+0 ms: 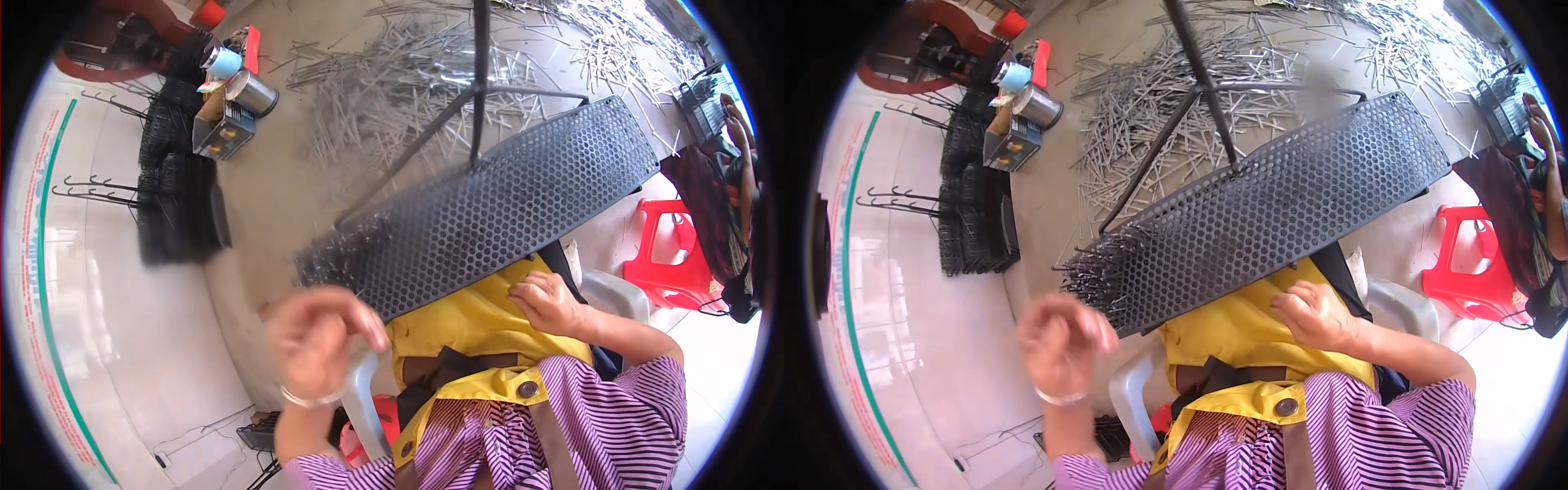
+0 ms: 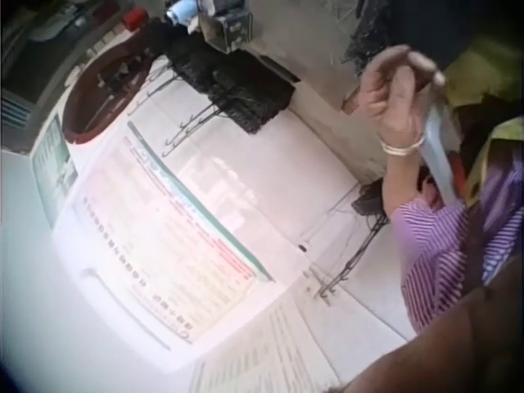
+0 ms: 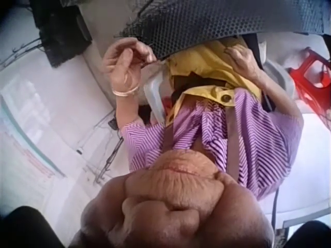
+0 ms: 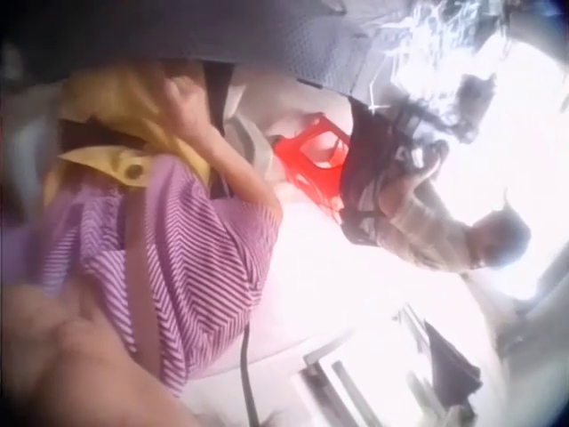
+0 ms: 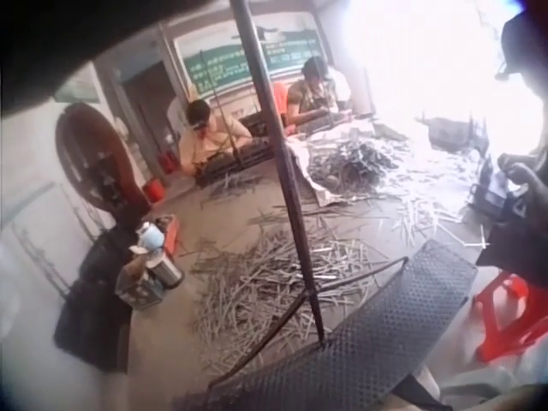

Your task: Manually inserting thin metal rods into a perforated assembly tray.

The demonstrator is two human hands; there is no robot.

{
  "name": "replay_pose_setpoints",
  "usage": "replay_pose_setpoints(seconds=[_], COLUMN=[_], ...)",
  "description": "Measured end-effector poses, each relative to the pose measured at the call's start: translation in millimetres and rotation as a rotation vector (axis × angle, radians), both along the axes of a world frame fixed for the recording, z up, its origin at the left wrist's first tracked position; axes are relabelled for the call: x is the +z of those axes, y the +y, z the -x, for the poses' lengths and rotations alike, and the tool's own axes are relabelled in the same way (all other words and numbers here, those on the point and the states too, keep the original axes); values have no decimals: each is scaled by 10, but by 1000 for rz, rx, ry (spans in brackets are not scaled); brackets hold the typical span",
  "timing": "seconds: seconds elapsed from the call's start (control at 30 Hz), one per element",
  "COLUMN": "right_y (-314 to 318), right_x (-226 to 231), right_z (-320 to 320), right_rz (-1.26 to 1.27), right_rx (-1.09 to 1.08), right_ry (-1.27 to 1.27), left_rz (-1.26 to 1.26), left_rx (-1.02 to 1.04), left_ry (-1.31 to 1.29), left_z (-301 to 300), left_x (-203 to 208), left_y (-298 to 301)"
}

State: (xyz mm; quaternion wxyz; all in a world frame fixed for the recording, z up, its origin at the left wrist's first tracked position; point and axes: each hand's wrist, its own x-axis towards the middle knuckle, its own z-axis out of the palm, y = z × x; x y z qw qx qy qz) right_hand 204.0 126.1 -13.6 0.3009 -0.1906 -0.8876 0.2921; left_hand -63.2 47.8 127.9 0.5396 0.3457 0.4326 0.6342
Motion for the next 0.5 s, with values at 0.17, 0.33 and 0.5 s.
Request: replay_pose_setpoints(seconds=[0.17, 0.33, 0.5], right_y=[-83, -23, 76], right_x=[-151, -134, 1], right_z=[-237, -288, -314], right_rz=[183, 271, 318], right_rx=[-28, -60, -98], right_ry=[-54, -43, 8], left_rz=[129, 57, -123], left_rx=[171, -42, -258], left_ry=[603, 1124, 1675], left_z=[238, 326, 236], left_x=[-87, -537, -931], left_y=[1026, 1937, 2910])
